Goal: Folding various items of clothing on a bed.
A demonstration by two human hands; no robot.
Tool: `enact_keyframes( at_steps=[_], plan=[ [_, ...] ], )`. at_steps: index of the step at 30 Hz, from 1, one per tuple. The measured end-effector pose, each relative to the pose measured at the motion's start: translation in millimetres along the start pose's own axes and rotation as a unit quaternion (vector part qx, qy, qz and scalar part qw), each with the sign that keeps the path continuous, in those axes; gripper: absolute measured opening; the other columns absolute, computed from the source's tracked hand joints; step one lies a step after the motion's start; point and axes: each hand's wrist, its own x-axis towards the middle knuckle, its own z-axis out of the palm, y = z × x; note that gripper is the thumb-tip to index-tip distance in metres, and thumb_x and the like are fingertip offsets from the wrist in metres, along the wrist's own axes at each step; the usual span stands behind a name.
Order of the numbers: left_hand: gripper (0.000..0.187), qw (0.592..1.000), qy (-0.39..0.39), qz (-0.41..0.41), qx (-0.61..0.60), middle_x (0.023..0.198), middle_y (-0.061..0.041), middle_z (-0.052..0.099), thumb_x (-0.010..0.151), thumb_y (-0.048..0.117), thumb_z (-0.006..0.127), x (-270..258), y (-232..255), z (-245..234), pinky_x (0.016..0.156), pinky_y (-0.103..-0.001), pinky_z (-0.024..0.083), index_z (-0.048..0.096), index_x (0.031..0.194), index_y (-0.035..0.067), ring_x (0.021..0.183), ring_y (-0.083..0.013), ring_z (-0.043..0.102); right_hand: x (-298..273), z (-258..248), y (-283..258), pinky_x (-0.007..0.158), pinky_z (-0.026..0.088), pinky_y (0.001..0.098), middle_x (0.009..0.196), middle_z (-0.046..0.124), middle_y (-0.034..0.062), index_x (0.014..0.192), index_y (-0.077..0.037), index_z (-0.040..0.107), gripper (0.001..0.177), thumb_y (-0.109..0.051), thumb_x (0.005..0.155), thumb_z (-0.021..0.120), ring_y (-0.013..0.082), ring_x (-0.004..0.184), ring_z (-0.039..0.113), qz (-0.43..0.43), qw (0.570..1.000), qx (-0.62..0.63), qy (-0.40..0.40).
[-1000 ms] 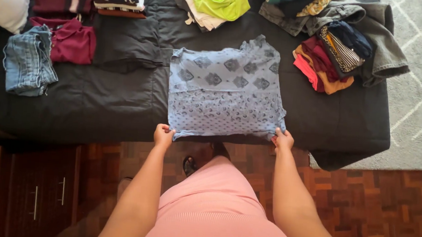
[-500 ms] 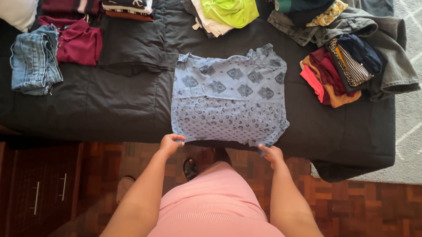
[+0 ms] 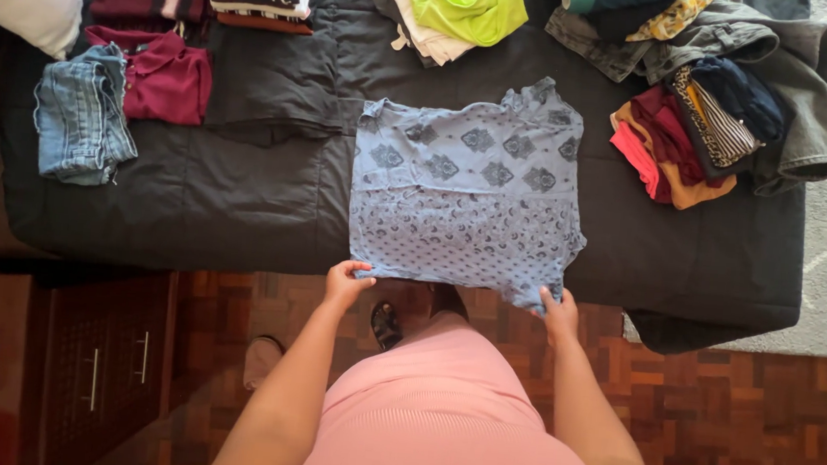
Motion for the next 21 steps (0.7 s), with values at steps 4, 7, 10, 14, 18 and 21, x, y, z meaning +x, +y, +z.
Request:
enact_keyframes(
  at_steps=[4,7,10,14,18,21],
  plan=[
    [0.033,0.985,0.053,0.093,0.133,0.080,-0.003,0.062,0.069,0.002,0.085,-16,18,-5,0.063,-0.031,0.047,0.080,0.101,0.007,0.068,-0.0147,0.055,-12,-4,-5,0.047,0.044,0.0270,0.091,0.068,0.0066,0.115,-0.002,0.065,0.031,-0.023,0.094,0.074,0.0113,0.060,0.059,0.026,0.999,-0.042,0.003],
    [0.026,0.942,0.084,0.215,0.242,0.089,-0.010,0.067,0.074,0.004,0.080,-24,27,-7,0.074,-0.036,0.053,0.079,0.100,0.006,0.080,-0.0246,0.064,-32,2,-37,0.049,0.049,0.0248,0.093,0.069,0.0067,0.122,-0.003,0.061,0.040,-0.017,0.088,0.077,0.0111,0.059,0.062,0.060,0.998,-0.009,-0.005],
    [0.016,0.935,0.078,0.240,0.251,0.093,-0.012,0.068,0.083,0.008,0.075,-25,58,-9,0.080,-0.039,0.054,0.078,0.098,0.005,0.087,-0.0294,0.066,-34,10,-82,0.046,0.045,0.0260,0.094,0.070,0.0072,0.132,-0.003,0.060,0.048,-0.018,0.090,0.078,0.0095,0.055,0.057,0.028,0.996,-0.076,0.027],
    [0.008,0.902,0.120,0.347,0.228,0.105,-0.020,0.063,0.080,0.008,0.072,-15,132,-13,0.087,-0.042,0.051,0.071,0.087,0.003,0.099,-0.0365,0.062,-8,17,-145,0.045,0.053,0.0291,0.092,0.068,0.0081,0.140,-0.006,0.056,0.056,-0.019,0.089,0.075,0.0101,0.046,0.050,-0.018,0.997,-0.050,0.056],
    [0.013,0.903,0.151,0.357,0.183,0.108,-0.017,0.068,0.093,0.013,0.069,64,139,-15,0.093,-0.041,0.053,0.066,0.097,0.000,0.103,-0.0352,0.066,51,26,-197,0.048,0.051,0.0294,0.095,0.067,0.0132,0.140,-0.002,0.063,0.052,-0.020,0.094,0.076,0.0125,0.052,0.057,-0.033,0.996,-0.073,0.033],
    [0.024,0.949,0.132,0.246,0.145,0.103,-0.013,0.070,0.096,0.023,0.071,123,153,-5,0.088,-0.041,0.054,0.067,0.108,0.002,0.096,-0.0308,0.069,85,53,-237,0.053,0.057,0.0297,0.112,0.070,0.0059,0.136,-0.002,0.060,0.050,-0.022,0.093,0.076,0.0127,0.063,0.065,-0.060,0.998,-0.027,0.009]
  ],
)
